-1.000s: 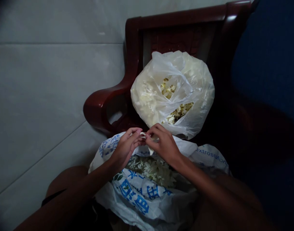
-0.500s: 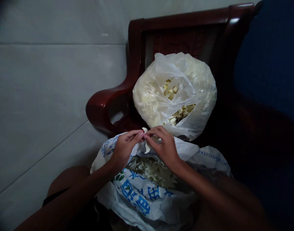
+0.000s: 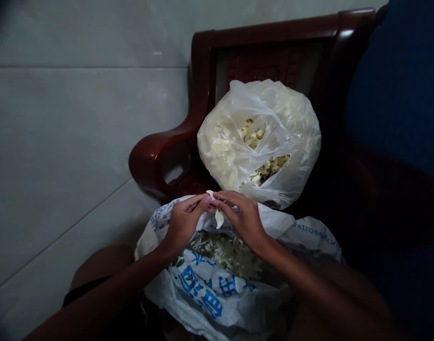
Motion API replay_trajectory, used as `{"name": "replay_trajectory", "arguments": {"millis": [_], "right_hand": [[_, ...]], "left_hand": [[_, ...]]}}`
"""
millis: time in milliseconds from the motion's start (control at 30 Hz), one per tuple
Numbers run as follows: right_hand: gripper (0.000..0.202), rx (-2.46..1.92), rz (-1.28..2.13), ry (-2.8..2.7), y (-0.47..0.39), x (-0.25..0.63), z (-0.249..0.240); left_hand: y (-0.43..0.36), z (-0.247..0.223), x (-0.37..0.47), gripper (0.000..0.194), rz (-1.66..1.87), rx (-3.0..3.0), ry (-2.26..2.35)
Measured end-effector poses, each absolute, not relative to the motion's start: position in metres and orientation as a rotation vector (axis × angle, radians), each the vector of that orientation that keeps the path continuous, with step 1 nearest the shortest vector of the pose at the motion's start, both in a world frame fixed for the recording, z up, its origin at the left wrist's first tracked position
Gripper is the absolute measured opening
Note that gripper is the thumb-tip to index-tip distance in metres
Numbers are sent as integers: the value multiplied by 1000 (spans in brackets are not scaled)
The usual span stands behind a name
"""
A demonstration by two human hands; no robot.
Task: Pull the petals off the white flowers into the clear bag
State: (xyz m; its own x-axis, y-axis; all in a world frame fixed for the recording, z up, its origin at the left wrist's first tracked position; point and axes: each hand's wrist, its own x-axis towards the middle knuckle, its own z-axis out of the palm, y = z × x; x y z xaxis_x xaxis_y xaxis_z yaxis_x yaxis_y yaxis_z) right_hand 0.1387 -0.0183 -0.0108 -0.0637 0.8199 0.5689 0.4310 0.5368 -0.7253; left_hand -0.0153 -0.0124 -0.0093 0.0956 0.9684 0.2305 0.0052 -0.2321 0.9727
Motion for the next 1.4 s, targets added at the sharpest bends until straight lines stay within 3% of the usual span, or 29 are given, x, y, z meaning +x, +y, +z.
{"name": "replay_trajectory", "arguments": {"millis": [133,400,767,1000,1400], "right_hand": [[17,-1027,543,-1630,-17,137,-10],[23,-999,272,-1827,-25,137,-11],[21,-1079,815,-1613,-10,144,-4],[14,-1088,500,-1777,-16,144,2],[13,-1097,519,-1795,-16,146,2]], "left_hand": [[-13,-11,-16,26,1318,1488,1065],[-17,-8,-11,23,1374,1416,1061],[-15,-8,-13,23,1331,1483,1066],[-20,-10,-12,22,1325,1580,1098],[-13,-12,-10,19,1316,1397,1006]]}}
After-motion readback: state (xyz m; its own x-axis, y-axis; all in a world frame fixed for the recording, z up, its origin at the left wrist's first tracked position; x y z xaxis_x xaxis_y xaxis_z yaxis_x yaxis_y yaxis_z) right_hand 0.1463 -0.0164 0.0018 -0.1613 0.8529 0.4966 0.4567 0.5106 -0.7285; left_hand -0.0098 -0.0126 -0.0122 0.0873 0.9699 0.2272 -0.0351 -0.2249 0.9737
